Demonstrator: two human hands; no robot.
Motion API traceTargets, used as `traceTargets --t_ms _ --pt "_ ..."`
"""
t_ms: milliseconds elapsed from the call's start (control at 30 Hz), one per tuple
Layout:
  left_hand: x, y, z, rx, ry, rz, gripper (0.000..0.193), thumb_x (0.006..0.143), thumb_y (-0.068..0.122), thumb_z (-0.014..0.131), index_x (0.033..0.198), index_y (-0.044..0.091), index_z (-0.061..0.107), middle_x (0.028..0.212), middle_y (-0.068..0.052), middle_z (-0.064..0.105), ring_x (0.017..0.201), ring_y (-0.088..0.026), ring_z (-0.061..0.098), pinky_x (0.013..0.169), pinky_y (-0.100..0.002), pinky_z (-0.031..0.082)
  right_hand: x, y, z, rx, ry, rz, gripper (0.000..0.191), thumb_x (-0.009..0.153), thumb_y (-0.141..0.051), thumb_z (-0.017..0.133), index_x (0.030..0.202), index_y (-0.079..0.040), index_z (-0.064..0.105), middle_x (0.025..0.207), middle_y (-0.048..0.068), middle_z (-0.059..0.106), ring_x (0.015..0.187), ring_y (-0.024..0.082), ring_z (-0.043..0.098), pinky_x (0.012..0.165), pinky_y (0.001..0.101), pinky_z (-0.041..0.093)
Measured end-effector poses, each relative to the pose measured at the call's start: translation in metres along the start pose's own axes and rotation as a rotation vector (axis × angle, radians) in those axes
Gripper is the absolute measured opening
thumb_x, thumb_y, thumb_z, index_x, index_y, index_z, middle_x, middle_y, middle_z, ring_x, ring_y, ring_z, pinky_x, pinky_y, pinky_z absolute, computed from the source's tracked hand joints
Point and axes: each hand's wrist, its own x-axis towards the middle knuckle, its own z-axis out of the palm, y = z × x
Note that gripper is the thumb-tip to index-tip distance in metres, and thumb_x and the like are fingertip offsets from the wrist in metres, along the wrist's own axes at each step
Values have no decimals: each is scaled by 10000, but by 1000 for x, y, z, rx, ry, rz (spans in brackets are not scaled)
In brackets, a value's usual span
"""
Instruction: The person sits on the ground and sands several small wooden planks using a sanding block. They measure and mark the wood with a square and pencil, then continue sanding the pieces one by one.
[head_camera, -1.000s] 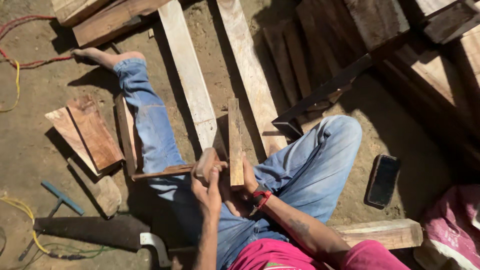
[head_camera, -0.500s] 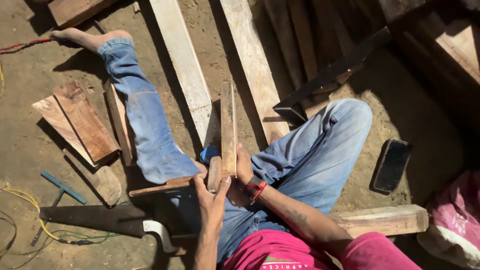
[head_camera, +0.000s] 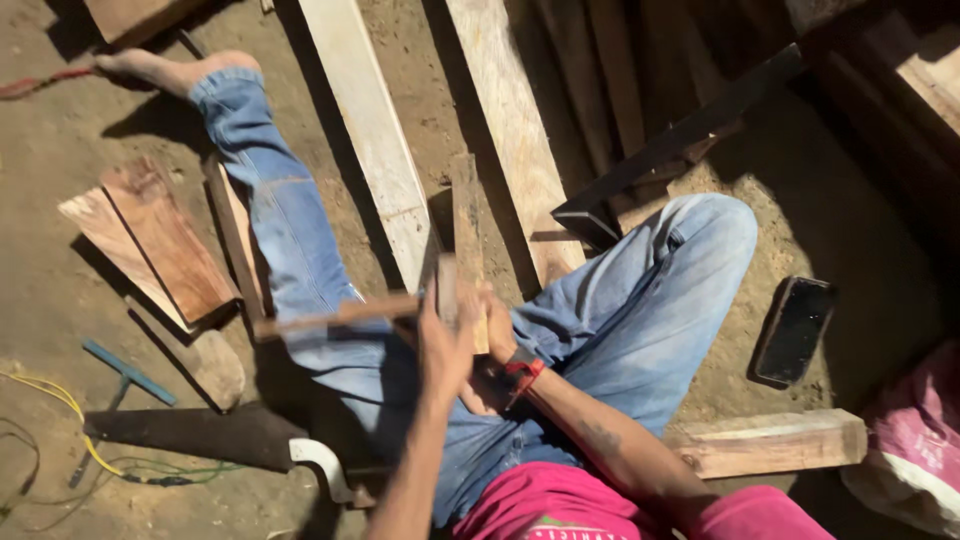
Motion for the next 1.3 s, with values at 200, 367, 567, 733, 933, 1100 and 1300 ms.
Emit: traceTargets --t_ms 200,367,567,733,933,1100,1300 --pt "-25 4 2 12 33 74 637 962 144 694 1502 -64 428 1452 -266 583 1306 -326 603 1078 -393 462 2 -6 -5 -426 8 -173 538 1111 -413 319 1168 -13 674 1029 113 745 883 185 713 834 320 594" --pt "35 -43 16 37 70 55 637 908 147 736 1462 -42 482 1248 -239 699 1112 -299 712 947 -373 556 0 -10 9 -133 47 -17 515 1103 -418 318 1150 -45 670 1001 103 739 865 209 725 796 353 597" --pt "47 -41 12 -107 64 -67 562 848 114 756 1357 -4 551 1152 -180 720 1016 -270 718 876 -373 584 -1 -18 25 -128 -29 -48 547 1115 -462 343 1170 -19 658 1002 115 736 840 228 723 765 366 597" --pt "40 -49 20 -102 139 -53 644 846 54 762 1414 19 460 1268 -179 626 1142 -275 637 960 -386 527 -2 -21 28 -89 -22 0 505 1105 -430 336 1169 -36 646 994 122 734 836 240 727 761 377 604" --pt "49 -76 25 -25 127 310 727 895 42 738 1532 9 389 1419 -237 555 1260 -328 578 1056 -423 481 -1 -20 29 -172 -78 -117 468 1119 -364 338 1190 -17 645 1043 116 740 890 216 727 801 352 601" --pt "72 -62 29 -281 -15 129 702 967 129 675 1591 20 373 1306 -228 710 1155 -279 705 1026 -371 561 -1 -17 27 -59 -26 -54 470 1085 -346 349 1167 -14 671 1026 103 752 880 206 730 814 335 601" --pt "-40 -59 -1 -66 43 58 711 937 242 701 1523 -34 409 1489 -229 553 1374 -316 555 1135 -385 426 -2 -18 24 -546 52 -209 566 1084 -446 317 1103 -32 701 973 61 763 847 146 710 788 309 593"
